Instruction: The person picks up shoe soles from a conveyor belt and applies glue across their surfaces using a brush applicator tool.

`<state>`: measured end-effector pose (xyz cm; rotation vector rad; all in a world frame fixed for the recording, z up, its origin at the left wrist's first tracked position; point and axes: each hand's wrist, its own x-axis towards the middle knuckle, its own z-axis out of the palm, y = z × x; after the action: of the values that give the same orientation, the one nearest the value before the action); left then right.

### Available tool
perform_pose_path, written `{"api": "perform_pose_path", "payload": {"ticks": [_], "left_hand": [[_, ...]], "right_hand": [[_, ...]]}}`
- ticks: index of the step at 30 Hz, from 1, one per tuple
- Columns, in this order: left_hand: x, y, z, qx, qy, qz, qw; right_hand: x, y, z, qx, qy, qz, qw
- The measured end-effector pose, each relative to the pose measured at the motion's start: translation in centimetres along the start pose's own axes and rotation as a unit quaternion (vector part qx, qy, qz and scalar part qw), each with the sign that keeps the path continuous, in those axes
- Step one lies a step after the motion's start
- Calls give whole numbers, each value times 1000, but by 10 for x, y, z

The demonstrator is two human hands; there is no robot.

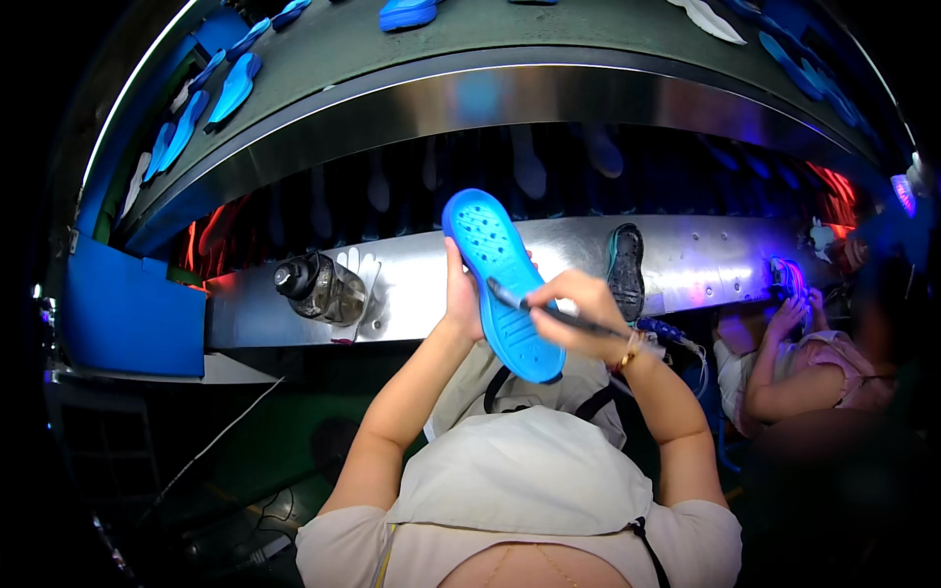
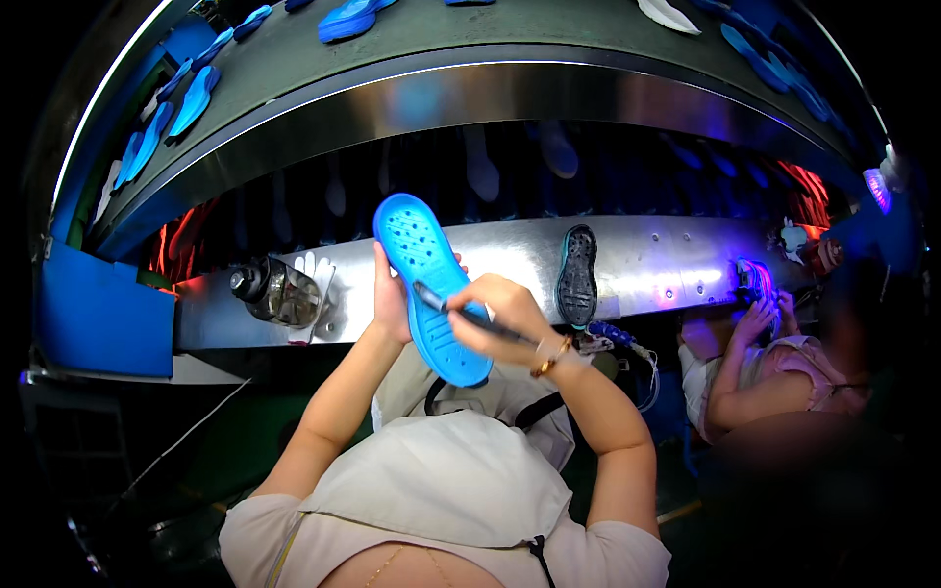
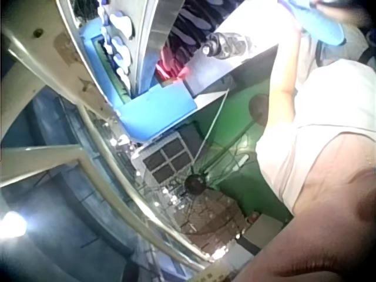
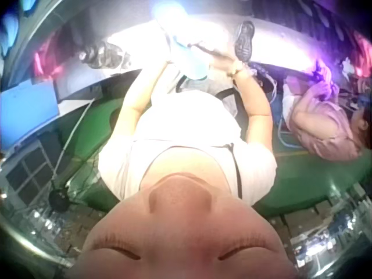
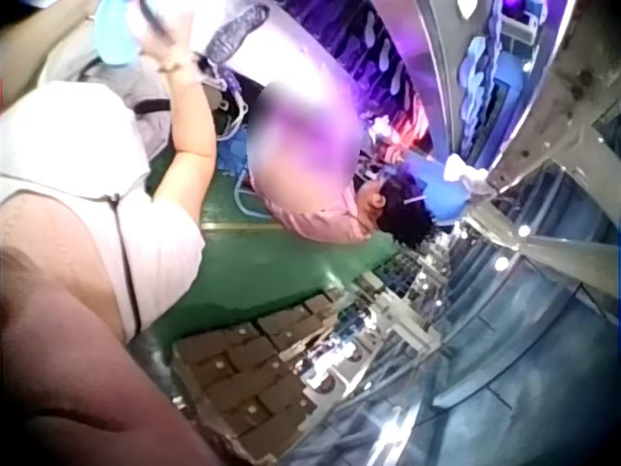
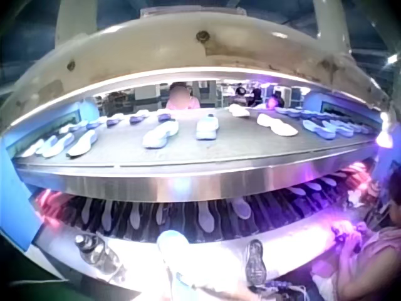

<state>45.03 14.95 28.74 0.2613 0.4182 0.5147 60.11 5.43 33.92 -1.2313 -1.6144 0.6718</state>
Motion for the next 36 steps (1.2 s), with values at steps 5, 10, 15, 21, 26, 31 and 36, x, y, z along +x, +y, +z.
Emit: {"api": "perform_pose_path", "payload": {"ticks": [5,10,15,21,26,31,36], "left_hand": [[-13,22,-1,58,35,91,994],[-12,14,34,37,4,114,993],[-20,28,38,54,-55,168,983],[-25,37,56,40,27,203,978],[-28,49,56,39,0,211,977],[-24,57,65,65,-32,211,975],[-24,65,80,78,-67,223,969]], "right_hand": [[-5,-33,-7,-7,-155,-95,983],[14,-15,-10,90,20,22,995],[5,-35,-12,150,-116,-82,979],[-4,-16,-19,117,-62,-41,990],[-11,-12,-35,305,-110,-9,946],[-11,-14,-25,181,-102,-41,977],[-13,5,-24,419,-57,43,905]]}}
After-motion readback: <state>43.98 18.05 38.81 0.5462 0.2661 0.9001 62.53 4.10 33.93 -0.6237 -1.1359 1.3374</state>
